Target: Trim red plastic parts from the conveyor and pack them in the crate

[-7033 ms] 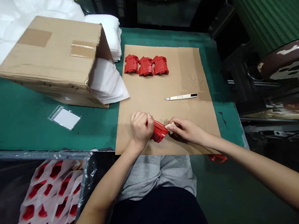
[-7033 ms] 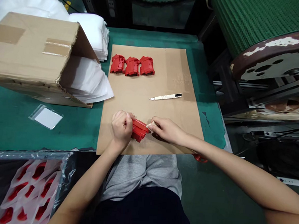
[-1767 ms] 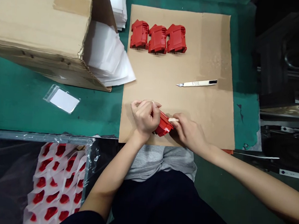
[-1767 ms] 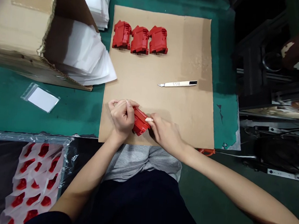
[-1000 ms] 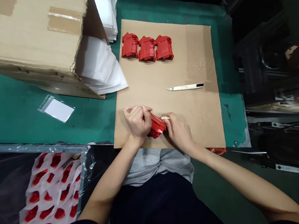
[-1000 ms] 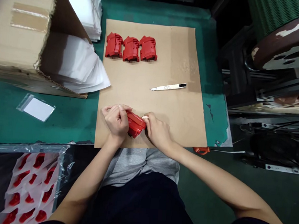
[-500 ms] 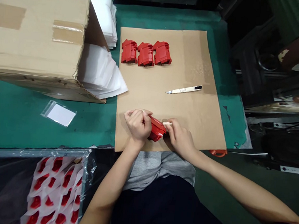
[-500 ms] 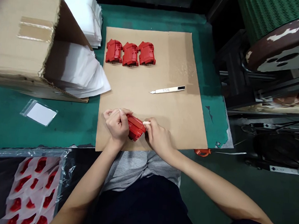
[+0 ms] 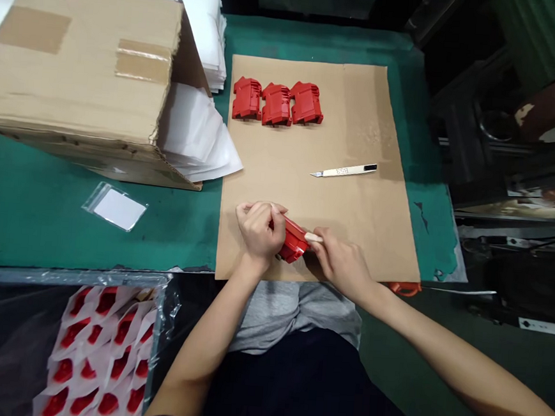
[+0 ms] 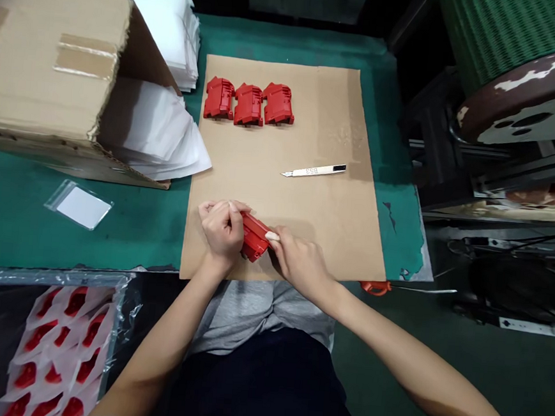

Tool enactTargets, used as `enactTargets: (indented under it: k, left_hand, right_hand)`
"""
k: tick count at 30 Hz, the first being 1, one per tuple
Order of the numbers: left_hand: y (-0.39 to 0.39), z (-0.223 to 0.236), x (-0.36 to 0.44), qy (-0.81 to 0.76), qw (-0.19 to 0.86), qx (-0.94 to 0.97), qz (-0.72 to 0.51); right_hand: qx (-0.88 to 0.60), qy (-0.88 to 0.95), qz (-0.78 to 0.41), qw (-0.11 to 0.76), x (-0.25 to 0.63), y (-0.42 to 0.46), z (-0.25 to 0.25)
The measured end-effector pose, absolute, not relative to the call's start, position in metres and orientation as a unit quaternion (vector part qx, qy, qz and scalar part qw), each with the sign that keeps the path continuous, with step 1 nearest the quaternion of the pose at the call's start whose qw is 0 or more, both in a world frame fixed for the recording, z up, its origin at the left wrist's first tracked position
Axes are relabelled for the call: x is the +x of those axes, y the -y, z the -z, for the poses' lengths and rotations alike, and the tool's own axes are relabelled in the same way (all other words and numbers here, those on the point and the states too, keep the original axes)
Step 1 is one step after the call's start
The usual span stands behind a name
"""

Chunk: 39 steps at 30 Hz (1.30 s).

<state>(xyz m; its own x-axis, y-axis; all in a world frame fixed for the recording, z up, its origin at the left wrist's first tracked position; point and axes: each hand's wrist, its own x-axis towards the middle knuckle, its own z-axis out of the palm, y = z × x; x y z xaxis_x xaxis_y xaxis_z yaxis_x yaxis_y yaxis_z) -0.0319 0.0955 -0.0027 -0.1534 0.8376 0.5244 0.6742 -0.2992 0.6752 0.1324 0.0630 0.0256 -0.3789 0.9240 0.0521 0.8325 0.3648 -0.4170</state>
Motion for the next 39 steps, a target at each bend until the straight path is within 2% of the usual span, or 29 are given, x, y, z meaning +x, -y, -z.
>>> enactTargets:
  k: [7,20,29,34,39]
  left_hand:
    - [-0.097,0.003,-0.032,-0.602,0.081,0.637,-0.474]
    - [-0.098,0.002,-0.031,-0.603,0.080,0.638,-0.471]
    - [-0.101,0.005,-0.032,-0.597,0.077,0.646,-0.470]
    - [-0.100,0.004,-0.031,-0.601,0.081,0.641,-0.470]
    - [-0.099,0.003,-0.029,-0.600,0.076,0.636,-0.479]
  right_hand:
    - [-0.541,0.816,-0.128,0.158,0.131,-0.061,-0.024]
    - [-0.642,0.727,-0.185,0.156,0.129,-0.057,0.002]
    - [-0.624,0.734,-0.195,0.184,0.135,-0.063,-0.016]
    - [-0.592,0.767,-0.187,0.164,0.131,-0.065,-0.022]
    - [-0.633,0.743,-0.187,0.109,0.130,-0.078,-0.004]
